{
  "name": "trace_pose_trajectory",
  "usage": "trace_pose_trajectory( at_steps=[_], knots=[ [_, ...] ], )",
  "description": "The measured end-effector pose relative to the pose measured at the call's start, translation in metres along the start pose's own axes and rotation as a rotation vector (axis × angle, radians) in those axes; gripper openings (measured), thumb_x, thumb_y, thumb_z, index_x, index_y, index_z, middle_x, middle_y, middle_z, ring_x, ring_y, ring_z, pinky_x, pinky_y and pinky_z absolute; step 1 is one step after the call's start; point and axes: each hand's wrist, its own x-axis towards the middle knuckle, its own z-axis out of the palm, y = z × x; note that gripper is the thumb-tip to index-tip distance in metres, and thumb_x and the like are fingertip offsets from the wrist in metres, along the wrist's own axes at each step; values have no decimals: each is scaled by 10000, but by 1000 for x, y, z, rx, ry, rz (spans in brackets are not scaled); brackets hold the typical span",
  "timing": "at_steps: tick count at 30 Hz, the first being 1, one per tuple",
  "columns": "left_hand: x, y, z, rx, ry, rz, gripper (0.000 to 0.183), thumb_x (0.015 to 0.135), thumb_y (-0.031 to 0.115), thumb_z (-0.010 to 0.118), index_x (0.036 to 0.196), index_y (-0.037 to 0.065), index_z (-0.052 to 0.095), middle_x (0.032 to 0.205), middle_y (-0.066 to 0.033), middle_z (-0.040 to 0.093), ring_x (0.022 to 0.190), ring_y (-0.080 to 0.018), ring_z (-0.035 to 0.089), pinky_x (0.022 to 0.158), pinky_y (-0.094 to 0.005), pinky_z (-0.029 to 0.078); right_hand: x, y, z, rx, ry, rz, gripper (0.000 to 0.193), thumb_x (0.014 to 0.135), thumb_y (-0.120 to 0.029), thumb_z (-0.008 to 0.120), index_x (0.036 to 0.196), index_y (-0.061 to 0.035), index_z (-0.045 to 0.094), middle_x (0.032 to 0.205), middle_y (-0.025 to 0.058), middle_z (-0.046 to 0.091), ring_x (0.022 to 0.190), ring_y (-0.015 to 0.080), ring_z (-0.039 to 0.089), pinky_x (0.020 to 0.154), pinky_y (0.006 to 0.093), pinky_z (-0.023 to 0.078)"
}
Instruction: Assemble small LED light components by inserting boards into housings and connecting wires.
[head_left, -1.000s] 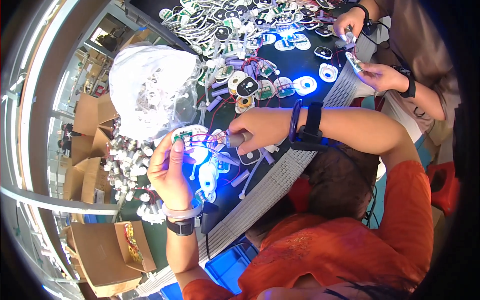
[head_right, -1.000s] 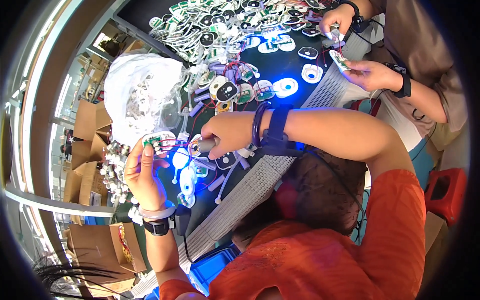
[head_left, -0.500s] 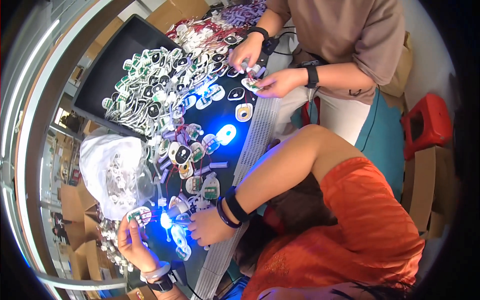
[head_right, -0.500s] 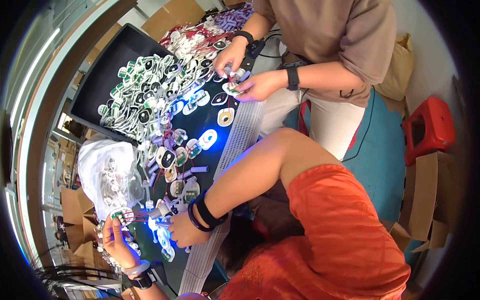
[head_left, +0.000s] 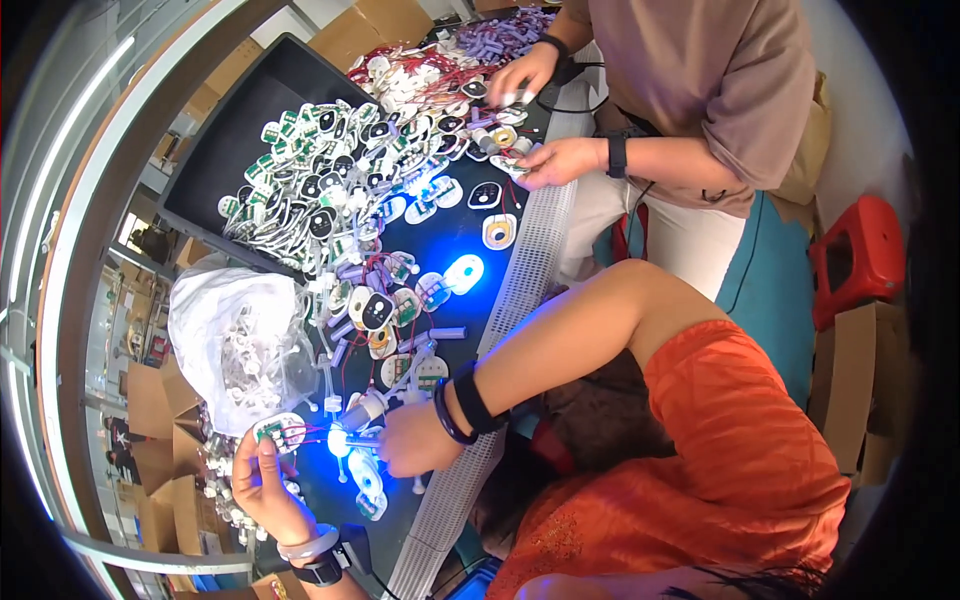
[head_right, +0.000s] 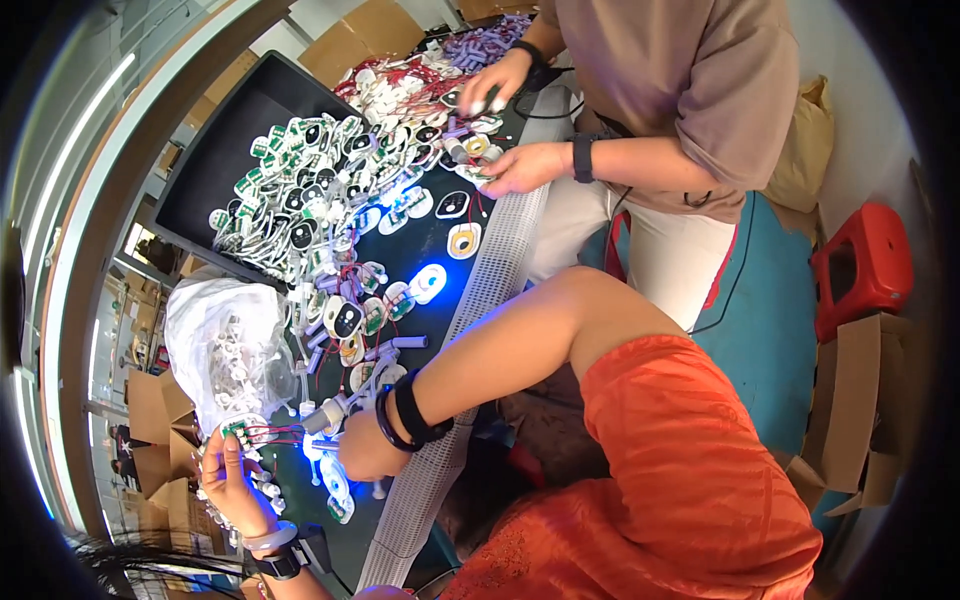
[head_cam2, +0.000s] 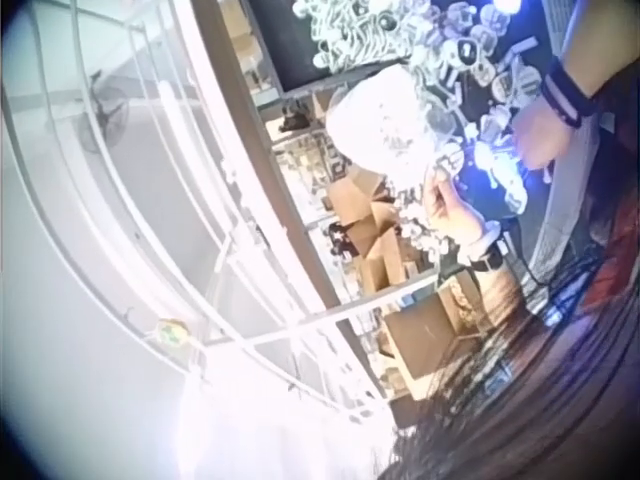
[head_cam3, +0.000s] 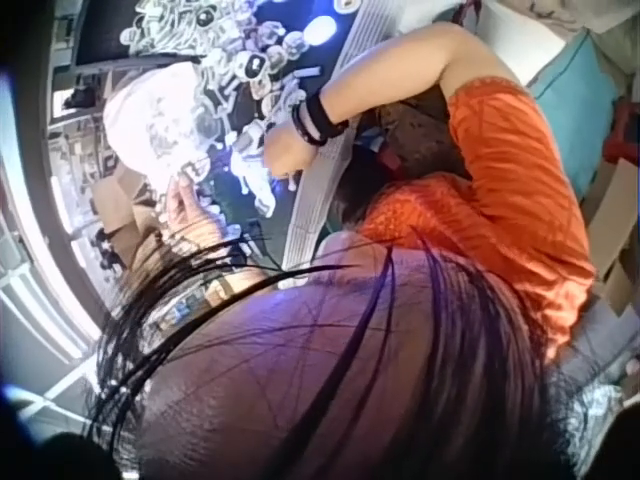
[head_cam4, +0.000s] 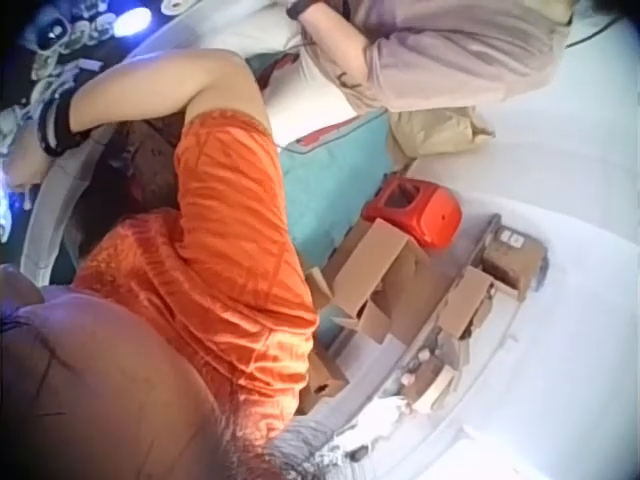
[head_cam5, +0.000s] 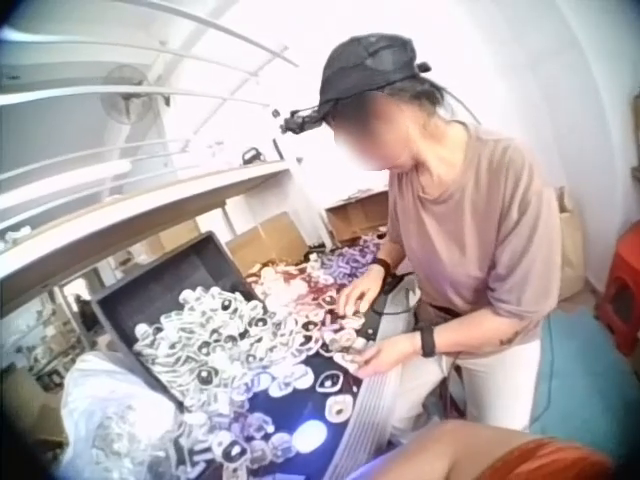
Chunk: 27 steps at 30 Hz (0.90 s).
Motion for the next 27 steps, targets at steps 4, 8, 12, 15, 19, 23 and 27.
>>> trace_pose_trajectory(
  at_steps=[4, 8, 12, 15, 19, 23, 27],
  knots=[
    [4, 7, -13, 54, 37, 71, 218, 871, 137, 649, 1042, 2, 655, 784, -22, 637, 544, -52, 452, 489, -204, 370, 6, 12, -41, 503, 325, 33, 149, 842, -165, 558, 852, -16, 569, 830, 171, 573, 803, 315, 567, 722, 432, 447],
    [18, 24, -12, 49, 23, 69, 204, 863, 115, 658, 1048, 31, 671, 751, 12, 613, 566, -47, 466, 495, -194, 361, 0, 33, -67, 808, 680, 193, 195, 918, -232, 545, 939, -40, 574, 817, 62, 622, 765, 132, 585, 680, 307, 474],
    [38, 39, -13, -18, 36, 87, 227, 881, 163, 654, 1059, 22, 662, 807, 17, 637, 588, -28, 472, 518, -184, 356, -2, 34, -90, 852, 779, 310, 288, 951, -272, 529, 957, 5, 610, 763, 51, 599, 730, 77, 526, 656, 283, 449],
    [47, 54, -15, -32, 63, 128, 189, 863, 117, 668, 1023, 16, 666, 753, 16, 612, 561, -37, 472, 498, -183, 359, 4, 34, -89, 904, 765, 303, 280, 957, -252, 520, 975, 11, 616, 788, 53, 612, 744, 58, 524, 661, 267, 444],
    [54, 63, -15, -77, 0, 167, 193, 877, 104, 651, 1039, -1, 653, 788, 7, 624, 598, -33, 492, 513, -183, 373, 8, 25, -90, 940, 853, 234, 282, 961, -228, 518, 1012, 31, 618, 864, 53, 644, 801, 56, 550, 709, 249, 457],
    [57, 69, -9, -100, -100, 234, 206, 886, 119, 647, 1055, 1, 652, 828, 4, 640, 639, -32, 510, 532, -176, 392, 8, 15, -97, 875, 853, 246, 297, 961, -223, 524, 1062, 42, 615, 938, 72, 665, 868, 73, 580, 764, 256, 468],
    [54, 77, -5, -112, -120, 263, 218, 887, 133, 651, 1064, 5, 656, 825, 1, 640, 631, -30, 504, 527, -179, 392, 11, 8, -99, 854, 865, 213, 300, 960, -217, 523, 1071, 45, 619, 979, 93, 677, 914, 93, 597, 814, 270, 470]
  ],
)
